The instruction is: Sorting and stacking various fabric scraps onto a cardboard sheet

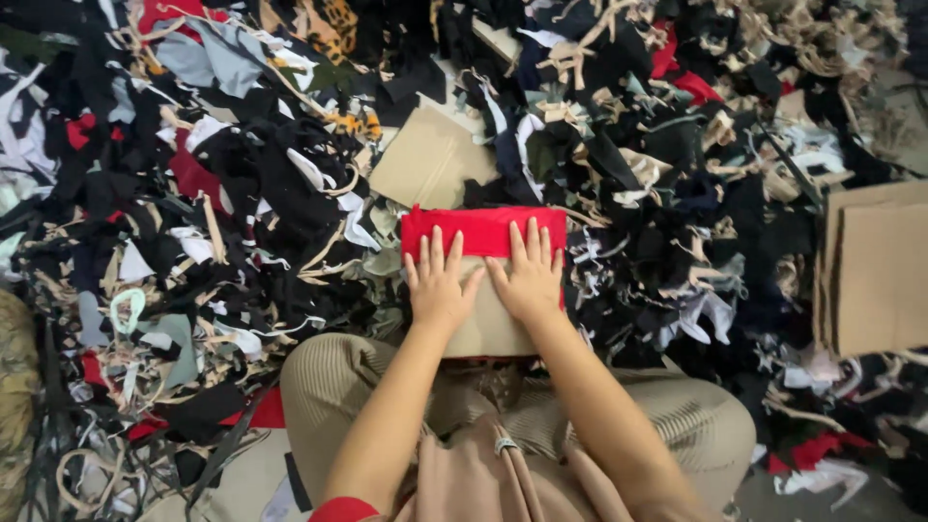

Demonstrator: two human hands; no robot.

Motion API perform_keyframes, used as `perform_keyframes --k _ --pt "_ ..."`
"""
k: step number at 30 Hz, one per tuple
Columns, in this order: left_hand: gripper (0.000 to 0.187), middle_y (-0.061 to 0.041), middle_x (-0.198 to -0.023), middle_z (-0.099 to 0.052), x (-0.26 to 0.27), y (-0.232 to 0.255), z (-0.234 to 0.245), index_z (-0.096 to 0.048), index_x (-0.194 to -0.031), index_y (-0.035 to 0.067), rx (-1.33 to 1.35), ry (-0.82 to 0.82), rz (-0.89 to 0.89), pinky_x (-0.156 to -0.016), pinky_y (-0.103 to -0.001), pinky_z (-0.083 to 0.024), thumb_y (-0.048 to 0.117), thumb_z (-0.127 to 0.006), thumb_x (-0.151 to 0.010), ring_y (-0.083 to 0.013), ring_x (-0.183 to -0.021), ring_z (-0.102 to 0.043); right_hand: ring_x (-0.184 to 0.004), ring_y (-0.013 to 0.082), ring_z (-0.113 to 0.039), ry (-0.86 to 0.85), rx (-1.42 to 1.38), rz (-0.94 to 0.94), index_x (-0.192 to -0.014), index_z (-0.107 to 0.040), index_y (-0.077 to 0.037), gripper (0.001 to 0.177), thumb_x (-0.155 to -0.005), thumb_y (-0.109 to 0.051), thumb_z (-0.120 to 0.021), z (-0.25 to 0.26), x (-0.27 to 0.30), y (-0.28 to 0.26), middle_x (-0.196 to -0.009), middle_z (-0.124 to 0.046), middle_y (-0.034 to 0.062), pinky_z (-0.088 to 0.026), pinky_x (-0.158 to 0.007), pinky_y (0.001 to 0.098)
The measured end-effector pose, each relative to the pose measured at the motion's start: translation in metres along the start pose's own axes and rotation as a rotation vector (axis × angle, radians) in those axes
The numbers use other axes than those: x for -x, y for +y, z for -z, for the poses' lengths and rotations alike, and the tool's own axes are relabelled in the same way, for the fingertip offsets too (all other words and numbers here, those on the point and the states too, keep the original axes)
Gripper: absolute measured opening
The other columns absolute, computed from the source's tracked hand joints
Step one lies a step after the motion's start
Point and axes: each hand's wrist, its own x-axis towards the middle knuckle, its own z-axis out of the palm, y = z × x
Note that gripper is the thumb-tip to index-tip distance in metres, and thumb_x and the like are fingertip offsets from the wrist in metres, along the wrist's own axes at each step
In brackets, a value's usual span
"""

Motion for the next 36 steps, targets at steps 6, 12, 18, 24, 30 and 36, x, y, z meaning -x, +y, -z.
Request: perform_keyframes --k 6,12,18,24,30,36 --pt "0.069 -0.02 -0.165 -0.029 0.012 0.026 0.035 -0.04 -0.158 0.017 -0.005 0.279 -0.183 -0.118 -0.064 -0.024 0.05 -0.054 -0.098 -0.045 -0.148 -0.033 -0.155 0.0334 -0.023 0.204 -0.169 0.033 -0.159 -0.036 -0.019 0.063 -0.104 -0.047 -0.051 0.036 0.028 0.028 -0.168 -0.025 0.0138 -0.019 -0.122 0.0617" --pt "0.031 -0.011 -0.129 -0.066 0.009 0.1 -0.007 -0.074 -0.119 0.014 0.558 0.29 -0.464 -0.108 -0.045 -0.048 0.017 -0.067 -0.089 -0.0347 -0.126 -0.062 -0.104 0.0167 -0.068 0.364 -0.258 -0.21 -0.1 -0.076 -0.038 0.011 -0.09 -0.041 -0.072 0.025 0.031 0.156 -0.099 -0.069 -0.0098 -0.055 -0.089 0.0361" --pt "0.018 0.008 -0.112 -0.072 0.034 0.19 -0.04 -0.075 -0.106 0.025 0.639 -0.159 -0.49 -0.095 -0.03 -0.055 0.029 -0.059 -0.099 -0.0157 -0.109 -0.07 -0.122 0.0456 -0.059 0.286 -0.406 -0.73 -0.152 -0.033 -0.028 0.106 -0.068 -0.066 -0.085 0.076 0.073 0.228 -0.145 -0.045 0.0169 -0.047 -0.104 0.0622" --pt "0.017 0.006 -0.104 -0.073 0.052 0.182 -0.028 -0.074 -0.106 0.027 0.649 -0.275 -0.524 -0.09 -0.031 -0.057 0.03 -0.059 -0.099 -0.0162 -0.102 -0.071 -0.117 0.0398 -0.064 0.34 -0.478 -0.517 -0.131 -0.061 -0.017 0.052 -0.08 -0.018 -0.073 0.016 -0.033 0.323 -0.12 -0.069 0.0175 -0.055 -0.096 0.0535" --pt "0.027 -0.011 -0.116 -0.069 0.034 0.159 0.012 -0.071 -0.117 0.006 0.792 -0.356 -0.347 -0.088 -0.038 -0.054 0.015 -0.051 -0.102 -0.027 -0.107 -0.067 -0.088 0.0251 -0.068 0.799 -0.419 -0.161 -0.125 -0.065 -0.017 0.055 -0.071 -0.007 -0.063 0.197 -0.079 0.291 -0.1 -0.073 0.0098 -0.051 -0.075 0.037" --pt "0.014 -0.002 -0.102 -0.073 0.029 0.171 -0.015 -0.074 -0.105 0.021 0.688 -0.157 -0.376 -0.087 -0.035 -0.059 0.022 -0.064 -0.097 -0.0249 -0.1 -0.072 -0.12 0.0538 -0.058 0.132 -0.181 -0.19 -0.134 -0.065 -0.006 0.063 -0.084 -0.043 -0.074 0.273 0.041 0.129 -0.125 -0.067 0.0298 -0.044 -0.1 0.063"
